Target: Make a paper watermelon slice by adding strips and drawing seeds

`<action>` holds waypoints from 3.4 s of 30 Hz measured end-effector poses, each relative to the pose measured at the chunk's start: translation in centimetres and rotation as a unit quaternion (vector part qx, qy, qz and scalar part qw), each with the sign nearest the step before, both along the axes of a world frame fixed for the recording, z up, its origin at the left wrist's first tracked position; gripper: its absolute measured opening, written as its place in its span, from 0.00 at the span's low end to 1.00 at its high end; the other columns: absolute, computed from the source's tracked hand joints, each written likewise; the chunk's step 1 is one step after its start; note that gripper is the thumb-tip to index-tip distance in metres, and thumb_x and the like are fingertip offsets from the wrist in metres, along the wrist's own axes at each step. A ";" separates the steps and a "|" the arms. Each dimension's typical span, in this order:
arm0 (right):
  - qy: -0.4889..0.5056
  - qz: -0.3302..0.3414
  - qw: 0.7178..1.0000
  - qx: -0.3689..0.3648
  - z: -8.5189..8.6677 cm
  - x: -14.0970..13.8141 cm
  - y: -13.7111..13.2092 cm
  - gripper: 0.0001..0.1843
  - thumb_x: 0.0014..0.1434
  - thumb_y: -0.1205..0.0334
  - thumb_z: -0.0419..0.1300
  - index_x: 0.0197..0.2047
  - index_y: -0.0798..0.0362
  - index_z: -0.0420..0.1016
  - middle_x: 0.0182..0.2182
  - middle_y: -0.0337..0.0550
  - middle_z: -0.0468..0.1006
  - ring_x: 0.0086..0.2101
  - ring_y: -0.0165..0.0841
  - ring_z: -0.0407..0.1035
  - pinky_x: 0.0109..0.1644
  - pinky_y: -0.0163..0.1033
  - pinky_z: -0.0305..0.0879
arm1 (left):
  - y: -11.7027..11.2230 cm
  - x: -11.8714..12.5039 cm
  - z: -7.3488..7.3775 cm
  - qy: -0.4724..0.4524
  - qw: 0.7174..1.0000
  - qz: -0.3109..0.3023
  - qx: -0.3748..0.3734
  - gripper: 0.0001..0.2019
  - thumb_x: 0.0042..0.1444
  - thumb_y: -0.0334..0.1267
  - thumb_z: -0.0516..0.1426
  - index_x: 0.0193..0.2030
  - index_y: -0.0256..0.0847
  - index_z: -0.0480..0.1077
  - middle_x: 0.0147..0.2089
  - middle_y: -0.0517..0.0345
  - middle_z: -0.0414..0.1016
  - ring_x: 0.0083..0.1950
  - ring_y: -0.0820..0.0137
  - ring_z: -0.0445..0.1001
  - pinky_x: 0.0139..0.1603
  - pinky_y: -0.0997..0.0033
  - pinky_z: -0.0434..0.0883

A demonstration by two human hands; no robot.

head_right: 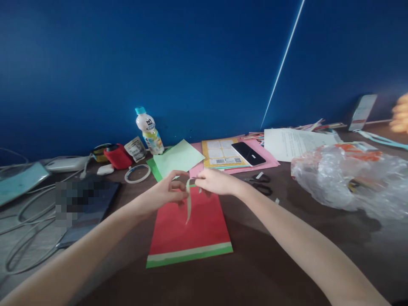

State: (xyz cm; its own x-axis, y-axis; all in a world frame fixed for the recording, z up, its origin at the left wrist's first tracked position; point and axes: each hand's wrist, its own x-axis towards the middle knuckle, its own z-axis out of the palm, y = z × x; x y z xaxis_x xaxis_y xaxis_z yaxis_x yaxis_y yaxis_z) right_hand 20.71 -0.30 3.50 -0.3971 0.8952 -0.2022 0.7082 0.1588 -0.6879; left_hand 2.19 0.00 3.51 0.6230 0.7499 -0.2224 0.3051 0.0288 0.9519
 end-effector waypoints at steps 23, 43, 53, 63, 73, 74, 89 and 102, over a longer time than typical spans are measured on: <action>-0.028 0.095 0.987 -0.129 0.4 1.8 0.4 0.08 0.47 0.63 0.49 0.20 0.54 0.64 0.20 0.40 0.73 0.24 0.31 0.68 0.29 0.35 0.59 | 0.0 -0.5 -1.2 0.060 0.997 -0.030 0.026 0.12 0.54 0.39 0.47 0.43 0.39 0.64 0.38 0.53 0.71 0.23 0.77 0.67 0.19 0.79 0.63; -0.009 0.080 0.974 -0.214 -3.0 4.2 2.9 0.19 0.47 0.47 0.58 0.22 0.57 0.67 0.15 0.36 0.68 0.16 0.23 0.63 0.20 0.30 0.49 | 3.3 -5.7 -1.2 0.270 0.948 -0.167 -0.035 0.28 0.50 0.58 0.47 0.18 0.36 0.72 0.12 0.56 0.65 0.15 0.78 0.58 0.19 0.78 0.56; -0.038 0.028 0.978 -0.203 -3.0 3.9 2.9 0.18 0.49 0.49 0.57 0.20 0.56 0.66 0.13 0.35 0.64 0.14 0.23 0.60 0.21 0.31 0.58 | 3.7 -5.6 -1.8 0.294 0.949 -0.103 0.057 0.24 0.50 0.54 0.49 0.14 0.39 0.67 0.10 0.62 0.58 0.14 0.76 0.56 0.21 0.75 0.55; -0.158 -0.016 0.980 -0.123 -3.0 3.2 2.4 0.22 0.42 0.43 0.59 0.18 0.54 0.60 0.14 0.36 0.62 0.16 0.26 0.57 0.19 0.33 0.51 | 4.2 -6.1 -2.0 0.418 0.889 -0.065 0.175 0.21 0.45 0.55 0.51 0.16 0.39 0.68 0.18 0.59 0.69 0.20 0.72 0.65 0.22 0.75 0.56; -0.122 -0.053 0.989 0.059 -2.1 2.3 2.0 0.24 0.49 0.38 0.49 0.22 0.52 0.55 0.19 0.35 0.58 0.20 0.27 0.52 0.23 0.34 0.43 | 6.6 -10.6 -0.2 0.492 0.779 0.153 0.357 0.12 0.50 0.41 0.47 0.34 0.40 0.68 0.34 0.54 0.74 0.35 0.64 0.71 0.33 0.71 0.64; -0.098 -0.054 0.991 0.068 -2.0 2.1 1.9 0.23 0.52 0.40 0.48 0.22 0.53 0.55 0.19 0.35 0.57 0.20 0.26 0.52 0.23 0.34 0.44 | 6.8 -10.8 -0.7 0.505 0.763 0.159 0.369 0.12 0.49 0.39 0.47 0.35 0.39 0.68 0.35 0.52 0.74 0.37 0.63 0.71 0.35 0.70 0.64; 0.113 -0.085 0.981 0.130 -1.1 0.9 1.0 0.10 0.55 0.55 0.51 0.30 0.53 0.65 0.20 0.34 0.64 0.21 0.25 0.56 0.26 0.34 0.51 | 5.6 -8.4 -0.3 0.278 0.875 0.118 0.379 0.09 0.54 0.44 0.49 0.35 0.41 0.62 0.36 0.58 0.73 0.35 0.68 0.71 0.35 0.72 0.65; 0.193 0.067 0.930 0.307 -0.3 -1.6 -1.2 0.13 0.54 0.71 0.53 0.43 0.49 0.68 0.43 0.43 0.68 0.36 0.30 0.65 0.41 0.39 0.65 | 0.1 -3.6 2.2 0.062 0.970 -0.058 0.230 0.06 0.55 0.39 0.50 0.36 0.40 0.62 0.33 0.60 0.73 0.37 0.72 0.71 0.42 0.71 0.65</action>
State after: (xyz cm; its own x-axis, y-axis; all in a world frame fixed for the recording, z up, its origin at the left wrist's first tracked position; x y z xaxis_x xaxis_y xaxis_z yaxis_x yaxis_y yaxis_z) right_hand 19.08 -1.49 3.22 -0.4497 0.7326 0.5110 0.3741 0.6740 -0.6370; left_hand -1.40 0.10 5.66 0.6988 0.7141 0.0410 0.3932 -0.4313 0.8120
